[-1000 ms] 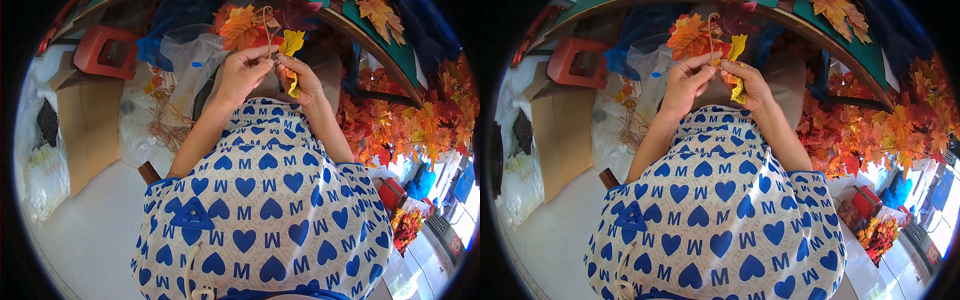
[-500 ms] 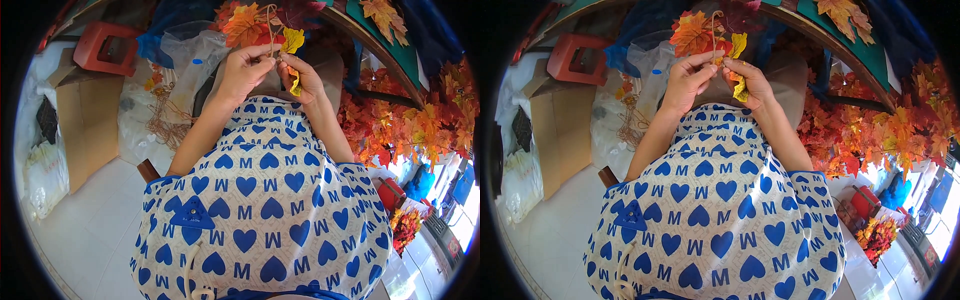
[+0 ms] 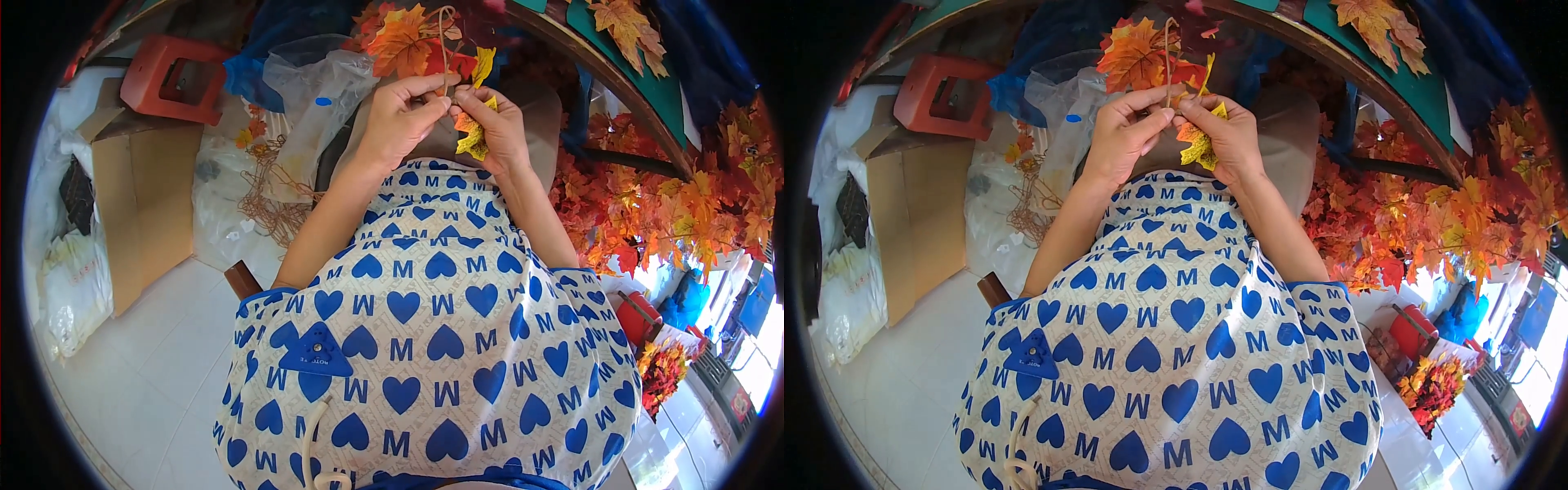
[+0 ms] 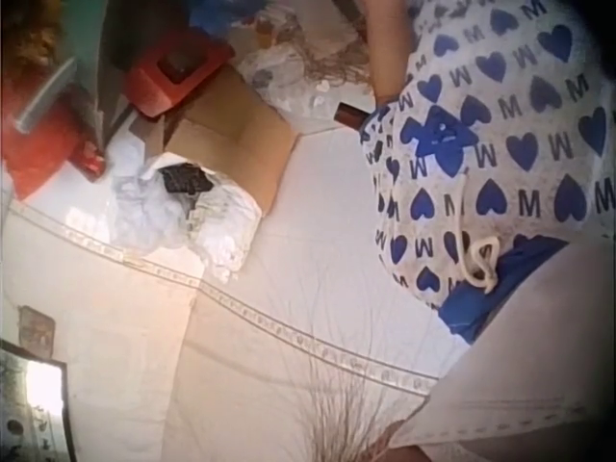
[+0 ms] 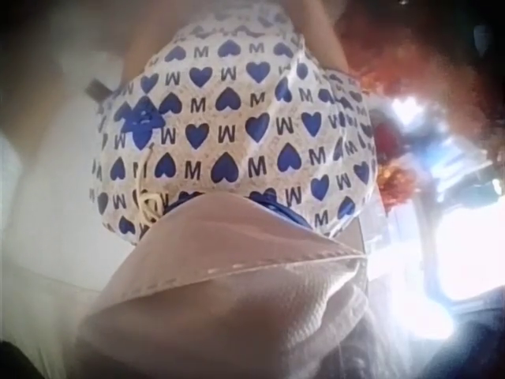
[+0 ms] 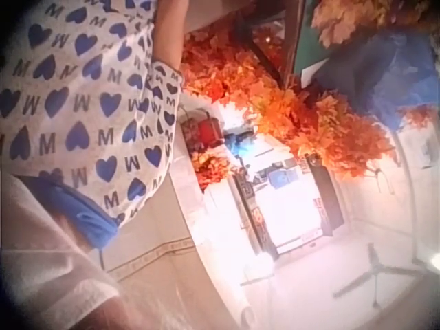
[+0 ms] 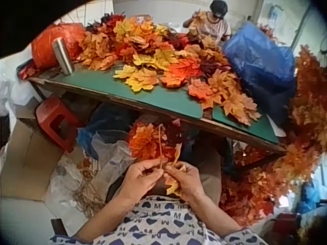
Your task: The person assembles artificial autumn leaf decorations by attaching individual artificial leaves to a central plastic stem by hand.
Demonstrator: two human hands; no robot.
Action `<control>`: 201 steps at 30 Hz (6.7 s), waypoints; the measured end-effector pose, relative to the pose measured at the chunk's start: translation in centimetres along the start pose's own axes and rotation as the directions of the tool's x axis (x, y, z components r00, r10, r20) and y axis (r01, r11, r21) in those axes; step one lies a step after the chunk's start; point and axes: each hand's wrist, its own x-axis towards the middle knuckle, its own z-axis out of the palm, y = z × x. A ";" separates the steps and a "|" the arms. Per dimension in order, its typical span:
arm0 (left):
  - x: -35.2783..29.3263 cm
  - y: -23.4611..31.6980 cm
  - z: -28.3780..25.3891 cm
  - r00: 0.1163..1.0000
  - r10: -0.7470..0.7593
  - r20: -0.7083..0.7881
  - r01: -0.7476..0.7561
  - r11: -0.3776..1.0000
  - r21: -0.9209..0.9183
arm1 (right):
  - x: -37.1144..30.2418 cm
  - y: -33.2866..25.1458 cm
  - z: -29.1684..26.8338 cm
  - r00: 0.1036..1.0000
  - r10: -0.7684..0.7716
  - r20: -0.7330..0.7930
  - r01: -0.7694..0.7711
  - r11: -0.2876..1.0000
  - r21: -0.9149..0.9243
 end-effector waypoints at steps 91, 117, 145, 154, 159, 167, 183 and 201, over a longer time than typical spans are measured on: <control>0.6 -5.2 -5.2 0.749 -0.490 0.446 0.485 0.864 0.134 | 1.5 -16.4 1.5 0.876 -0.221 0.428 0.481 0.411 -0.774; 1.6 -2.7 -5.4 0.940 -0.269 0.209 0.339 0.686 -0.644 | 17.5 -23.7 3.9 0.631 -0.755 0.178 0.689 0.441 -0.575; 0.6 0.4 -2.0 0.995 -0.045 -0.093 -0.010 0.852 -0.523 | 2.9 -1.5 3.6 0.926 -0.239 0.291 0.343 0.857 -0.386; 0.6 0.1 -1.8 0.986 0.020 -0.167 -0.101 0.861 -0.498 | 3.8 -0.8 2.0 0.988 0.053 0.144 -0.038 0.994 -0.103; 0.6 -0.2 -1.4 0.993 0.009 -0.121 -0.066 0.872 -0.485 | 3.4 0.3 2.5 0.992 0.072 0.104 -0.091 0.976 0.196; 0.7 -0.2 -1.3 0.989 -0.016 -0.149 -0.057 0.880 -0.472 | 3.3 1.2 2.5 0.995 0.047 0.093 -0.067 0.972 0.224; 0.8 -0.8 -1.7 0.987 -0.029 -0.156 -0.046 0.888 -0.458 | 3.5 1.8 1.7 0.983 0.135 0.122 -0.160 0.960 0.227; 1.1 -1.3 -2.0 0.990 -0.009 -0.140 -0.056 0.890 -0.453 | 3.1 1.7 2.6 0.998 0.004 0.056 -0.009 0.996 0.089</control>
